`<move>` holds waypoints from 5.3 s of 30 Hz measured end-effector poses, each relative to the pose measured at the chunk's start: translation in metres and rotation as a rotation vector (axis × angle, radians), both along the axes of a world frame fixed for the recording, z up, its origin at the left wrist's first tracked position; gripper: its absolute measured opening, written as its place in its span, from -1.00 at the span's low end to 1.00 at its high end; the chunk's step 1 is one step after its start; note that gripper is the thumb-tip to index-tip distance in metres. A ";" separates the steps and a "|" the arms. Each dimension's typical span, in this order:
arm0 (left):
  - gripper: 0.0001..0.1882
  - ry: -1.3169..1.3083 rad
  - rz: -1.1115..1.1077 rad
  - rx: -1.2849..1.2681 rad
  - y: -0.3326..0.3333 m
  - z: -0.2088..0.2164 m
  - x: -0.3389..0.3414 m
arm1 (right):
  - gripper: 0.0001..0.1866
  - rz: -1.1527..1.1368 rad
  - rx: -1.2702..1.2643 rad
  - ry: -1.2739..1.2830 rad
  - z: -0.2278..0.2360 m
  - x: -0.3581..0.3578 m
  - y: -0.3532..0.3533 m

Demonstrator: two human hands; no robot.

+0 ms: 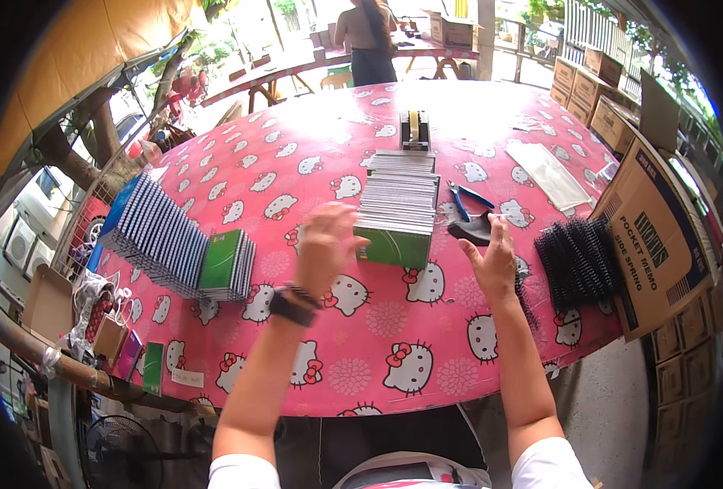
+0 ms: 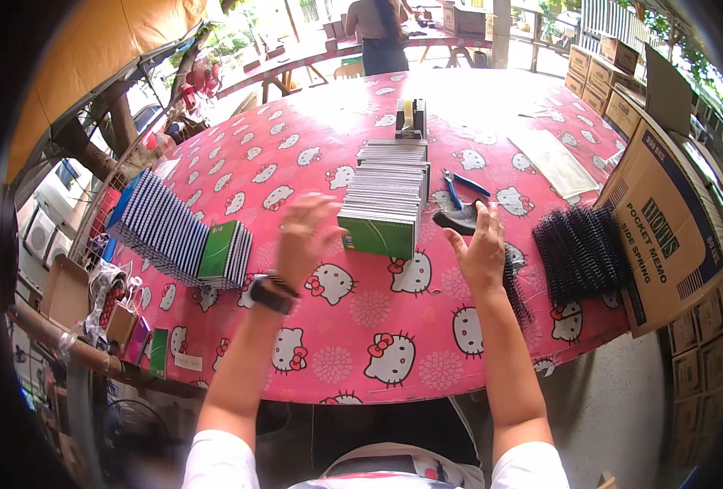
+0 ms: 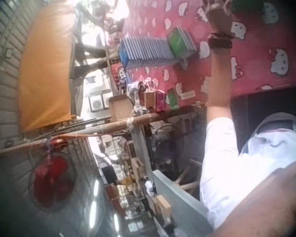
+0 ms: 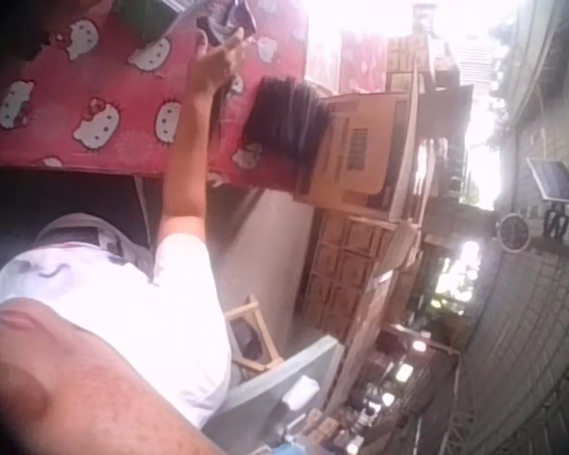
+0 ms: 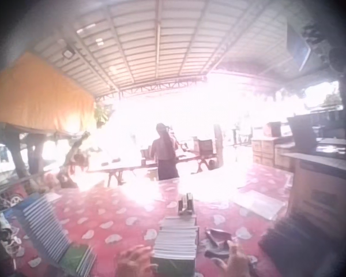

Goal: The person assembles small green and white notepads by hand. They insert a black plastic spiral binding through the pre-punched holes of a stack of pages and then place the completed notepad onto a growing stack.

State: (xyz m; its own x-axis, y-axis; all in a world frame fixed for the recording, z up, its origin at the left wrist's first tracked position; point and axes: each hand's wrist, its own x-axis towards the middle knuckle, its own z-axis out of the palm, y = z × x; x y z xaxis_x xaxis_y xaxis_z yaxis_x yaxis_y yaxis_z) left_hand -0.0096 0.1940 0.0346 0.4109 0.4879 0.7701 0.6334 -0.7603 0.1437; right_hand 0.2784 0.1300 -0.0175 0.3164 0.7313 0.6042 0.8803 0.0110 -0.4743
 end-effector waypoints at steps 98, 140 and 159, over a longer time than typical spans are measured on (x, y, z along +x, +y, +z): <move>-0.75 0.000 -0.230 -0.384 -0.135 -0.016 0.051 | -0.81 0.983 -0.420 0.006 0.040 -0.033 -0.088; -0.78 0.126 -0.081 -0.337 -0.155 -0.026 -0.004 | -0.27 1.057 -0.575 0.631 0.047 -0.002 -0.047; -0.09 0.046 -0.049 -0.514 -0.156 -0.030 -0.005 | -0.61 1.189 -0.670 0.749 0.028 -0.055 -0.087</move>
